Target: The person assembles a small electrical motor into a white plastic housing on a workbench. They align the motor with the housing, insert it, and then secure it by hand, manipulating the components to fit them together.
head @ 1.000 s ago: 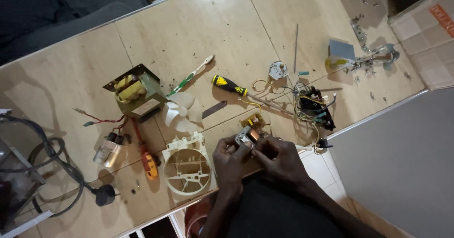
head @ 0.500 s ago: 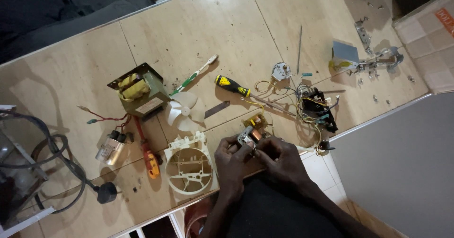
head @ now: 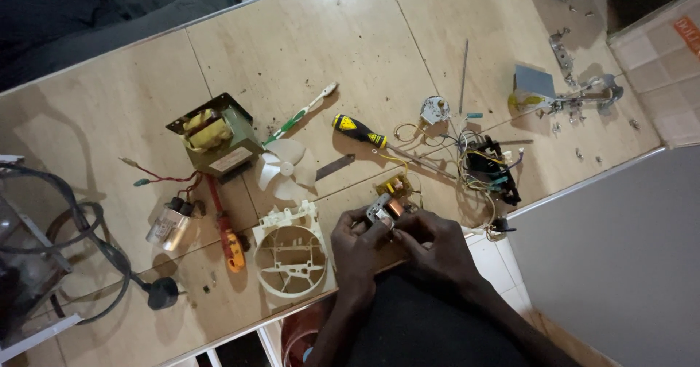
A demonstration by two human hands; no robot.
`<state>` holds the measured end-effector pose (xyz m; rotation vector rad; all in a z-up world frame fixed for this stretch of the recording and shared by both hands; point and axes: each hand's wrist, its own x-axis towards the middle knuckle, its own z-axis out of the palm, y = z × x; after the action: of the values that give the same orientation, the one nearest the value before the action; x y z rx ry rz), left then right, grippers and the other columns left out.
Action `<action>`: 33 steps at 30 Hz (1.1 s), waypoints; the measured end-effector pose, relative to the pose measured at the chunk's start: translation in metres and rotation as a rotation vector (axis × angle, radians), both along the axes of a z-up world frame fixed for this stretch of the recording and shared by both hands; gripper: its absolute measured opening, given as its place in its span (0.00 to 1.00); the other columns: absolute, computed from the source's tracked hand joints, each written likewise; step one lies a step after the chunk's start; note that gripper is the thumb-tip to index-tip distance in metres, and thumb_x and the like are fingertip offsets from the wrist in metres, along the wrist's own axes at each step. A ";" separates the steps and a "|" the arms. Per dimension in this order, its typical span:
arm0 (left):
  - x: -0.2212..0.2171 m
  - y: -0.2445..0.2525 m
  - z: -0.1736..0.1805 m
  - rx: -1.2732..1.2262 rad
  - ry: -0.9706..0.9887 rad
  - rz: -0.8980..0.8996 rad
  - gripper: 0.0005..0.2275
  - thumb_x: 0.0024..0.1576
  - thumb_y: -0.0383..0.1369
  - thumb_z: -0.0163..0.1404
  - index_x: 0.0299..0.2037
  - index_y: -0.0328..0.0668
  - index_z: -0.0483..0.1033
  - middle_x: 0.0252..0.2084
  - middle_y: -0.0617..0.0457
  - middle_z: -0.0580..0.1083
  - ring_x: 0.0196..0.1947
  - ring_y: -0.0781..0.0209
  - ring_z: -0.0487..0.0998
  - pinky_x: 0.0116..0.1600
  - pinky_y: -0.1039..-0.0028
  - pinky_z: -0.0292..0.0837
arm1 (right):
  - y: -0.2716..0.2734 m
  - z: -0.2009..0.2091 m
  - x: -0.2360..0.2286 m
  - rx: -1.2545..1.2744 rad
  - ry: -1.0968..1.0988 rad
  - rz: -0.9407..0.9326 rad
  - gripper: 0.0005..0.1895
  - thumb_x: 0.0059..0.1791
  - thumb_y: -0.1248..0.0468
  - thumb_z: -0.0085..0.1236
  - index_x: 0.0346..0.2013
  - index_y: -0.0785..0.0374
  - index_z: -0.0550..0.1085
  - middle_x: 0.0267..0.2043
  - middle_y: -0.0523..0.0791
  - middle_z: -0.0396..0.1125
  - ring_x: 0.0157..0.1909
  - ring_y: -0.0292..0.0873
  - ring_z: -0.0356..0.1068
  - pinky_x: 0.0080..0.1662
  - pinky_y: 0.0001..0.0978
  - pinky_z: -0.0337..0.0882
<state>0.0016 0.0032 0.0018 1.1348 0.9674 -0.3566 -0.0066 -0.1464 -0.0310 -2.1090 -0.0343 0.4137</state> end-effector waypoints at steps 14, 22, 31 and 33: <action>-0.005 -0.001 -0.012 -0.021 -0.072 0.016 0.17 0.49 0.25 0.59 0.49 0.31 0.76 0.36 0.38 0.81 0.33 0.53 0.81 0.39 0.69 0.78 | 0.001 -0.005 0.000 -0.035 -0.099 -0.009 0.06 0.46 0.62 0.66 0.37 0.57 0.79 0.32 0.48 0.78 0.36 0.49 0.80 0.36 0.35 0.80; -0.006 -0.002 -0.019 -0.005 -0.136 0.011 0.19 0.49 0.24 0.60 0.51 0.26 0.75 0.31 0.36 0.79 0.30 0.52 0.81 0.36 0.66 0.78 | -0.004 -0.020 0.003 0.067 -0.208 0.005 0.08 0.44 0.64 0.71 0.28 0.60 0.77 0.20 0.50 0.74 0.25 0.52 0.79 0.26 0.37 0.77; -0.011 -0.002 -0.021 -0.080 -0.168 0.054 0.19 0.49 0.24 0.62 0.51 0.25 0.75 0.32 0.33 0.79 0.31 0.51 0.82 0.38 0.67 0.79 | 0.000 -0.010 0.000 0.044 -0.103 -0.090 0.07 0.44 0.64 0.72 0.34 0.58 0.80 0.27 0.50 0.78 0.33 0.53 0.81 0.32 0.40 0.81; -0.009 -0.001 -0.015 -0.054 -0.180 0.039 0.20 0.49 0.25 0.62 0.52 0.25 0.75 0.33 0.36 0.79 0.31 0.54 0.79 0.38 0.68 0.78 | 0.001 -0.011 0.002 0.033 -0.103 -0.088 0.07 0.41 0.64 0.73 0.31 0.58 0.81 0.26 0.50 0.78 0.34 0.53 0.81 0.30 0.39 0.80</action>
<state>-0.0077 0.0018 -0.0136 1.0780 0.8160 -0.2436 -0.0049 -0.1457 -0.0420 -2.0887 -0.0076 0.2504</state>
